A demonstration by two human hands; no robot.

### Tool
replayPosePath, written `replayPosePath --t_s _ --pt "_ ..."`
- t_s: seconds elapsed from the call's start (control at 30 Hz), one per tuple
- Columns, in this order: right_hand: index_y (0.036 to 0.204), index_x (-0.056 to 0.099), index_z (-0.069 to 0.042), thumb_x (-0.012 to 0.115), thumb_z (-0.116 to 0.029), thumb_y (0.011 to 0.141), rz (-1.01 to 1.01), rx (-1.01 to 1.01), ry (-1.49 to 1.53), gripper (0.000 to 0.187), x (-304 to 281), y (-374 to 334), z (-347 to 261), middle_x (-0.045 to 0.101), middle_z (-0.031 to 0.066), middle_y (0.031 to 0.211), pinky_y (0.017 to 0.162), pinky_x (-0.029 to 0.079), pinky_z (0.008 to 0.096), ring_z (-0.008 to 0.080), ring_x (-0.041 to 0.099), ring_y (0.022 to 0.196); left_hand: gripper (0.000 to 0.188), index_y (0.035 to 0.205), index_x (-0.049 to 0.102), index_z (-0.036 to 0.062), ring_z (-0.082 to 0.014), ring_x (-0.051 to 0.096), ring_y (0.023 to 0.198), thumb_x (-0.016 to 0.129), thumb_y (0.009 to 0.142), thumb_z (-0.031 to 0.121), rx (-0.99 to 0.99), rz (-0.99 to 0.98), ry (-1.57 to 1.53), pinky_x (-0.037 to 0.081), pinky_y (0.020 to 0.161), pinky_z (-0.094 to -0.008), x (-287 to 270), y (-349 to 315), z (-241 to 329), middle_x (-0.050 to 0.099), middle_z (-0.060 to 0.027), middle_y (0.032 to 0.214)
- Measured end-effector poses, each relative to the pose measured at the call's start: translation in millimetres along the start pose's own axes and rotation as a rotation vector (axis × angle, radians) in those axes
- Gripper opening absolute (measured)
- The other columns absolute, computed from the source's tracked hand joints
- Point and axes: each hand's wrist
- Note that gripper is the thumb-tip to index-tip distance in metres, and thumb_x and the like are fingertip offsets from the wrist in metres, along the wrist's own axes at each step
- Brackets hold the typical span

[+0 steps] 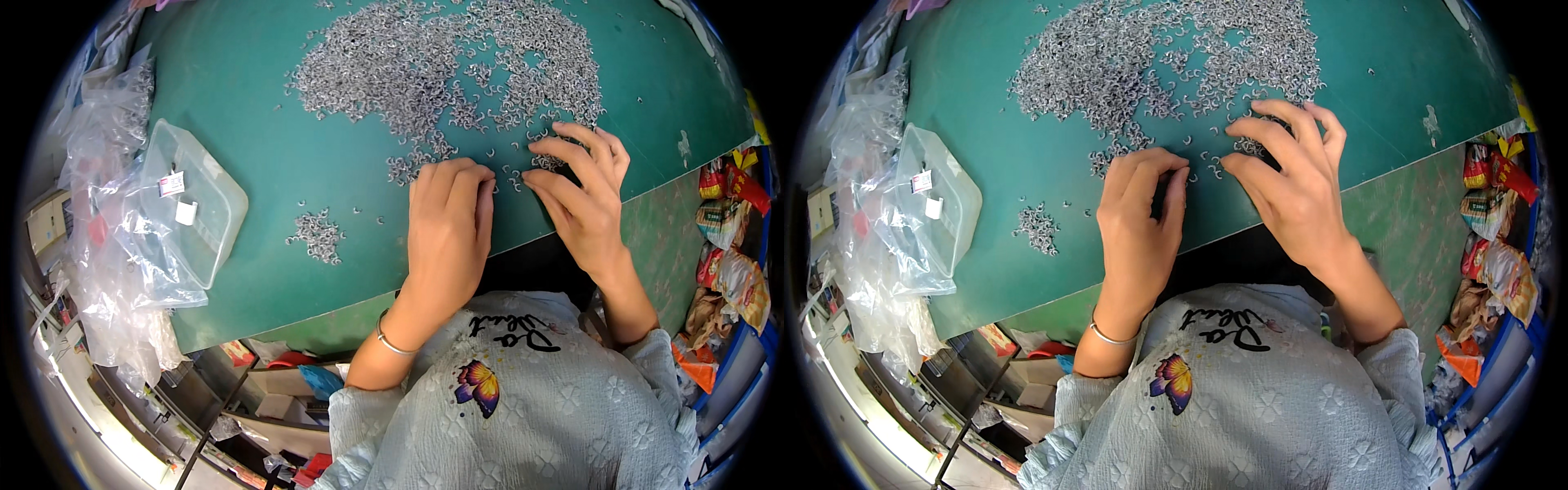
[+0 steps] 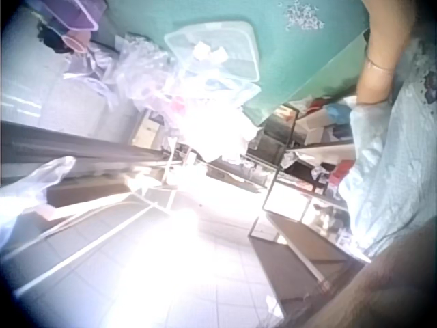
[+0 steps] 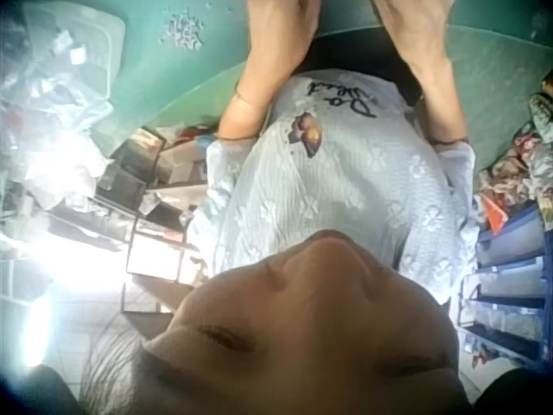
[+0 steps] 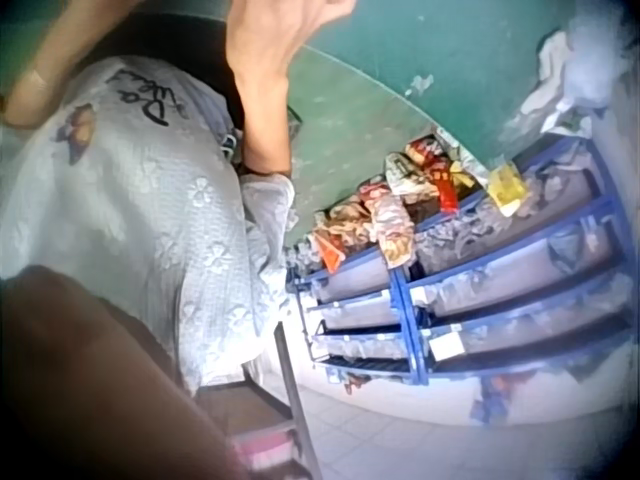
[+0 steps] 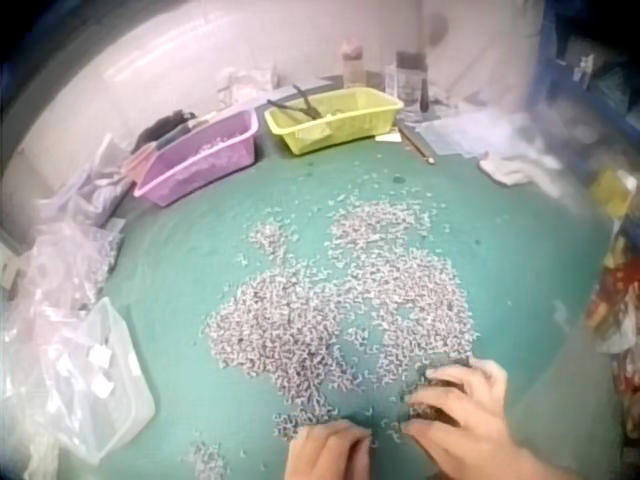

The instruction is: The person sits on the floor and manually assembles small silver metal rings by hand. They pick up individual rings from a large pile, link them together, and place the finished pieces into a clear plastic container.

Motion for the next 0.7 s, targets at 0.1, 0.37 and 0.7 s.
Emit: replayPosePath --t_s 0.1,0.37,0.7 --pt "0.082 0.068 -0.009 0.075 -0.008 0.072 -0.040 -0.014 0.027 0.012 -4 -2 1 0.065 0.0034 0.108 0.098 0.034 0.0485 0.0268 0.058 0.111 0.020 0.096 0.063 -0.0002 -0.0282 0.060 0.082 0.068 0.079 -0.009 -0.006 0.003 0.006 0.049 0.074 -0.0365 3 0 -2 0.064 -0.0115 0.092" --pt "0.082 0.066 -0.008 0.075 -0.006 0.072 -0.133 0.012 0.124 0.013 -13 -5 1 0.064 0.0043 0.109 0.099 0.035 0.0484 0.0281 0.057 0.112 0.020 0.097 0.065 0.0028 -0.0253 0.060 0.081 0.069 0.079 -0.007 0.036 0.007 0.022 0.045 0.075 -0.0356 1 1 -4 0.066 -0.0077 0.090" --pt "0.086 0.068 -0.006 0.076 -0.005 0.073 -0.072 0.091 0.221 0.016 -12 7 5 0.063 0.0058 0.111 0.098 0.036 0.0424 0.0281 0.055 0.114 0.022 0.100 0.068 0.0047 -0.0221 0.059 0.086 0.071 0.079 -0.003 0.139 -0.007 0.075 0.038 0.081 -0.0357 -13 -4 -4 0.066 -0.0038 0.093"
Point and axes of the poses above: each hand's wrist, its own y-axis towards the middle knuckle, its own x-axis out of the palm, z = x × y
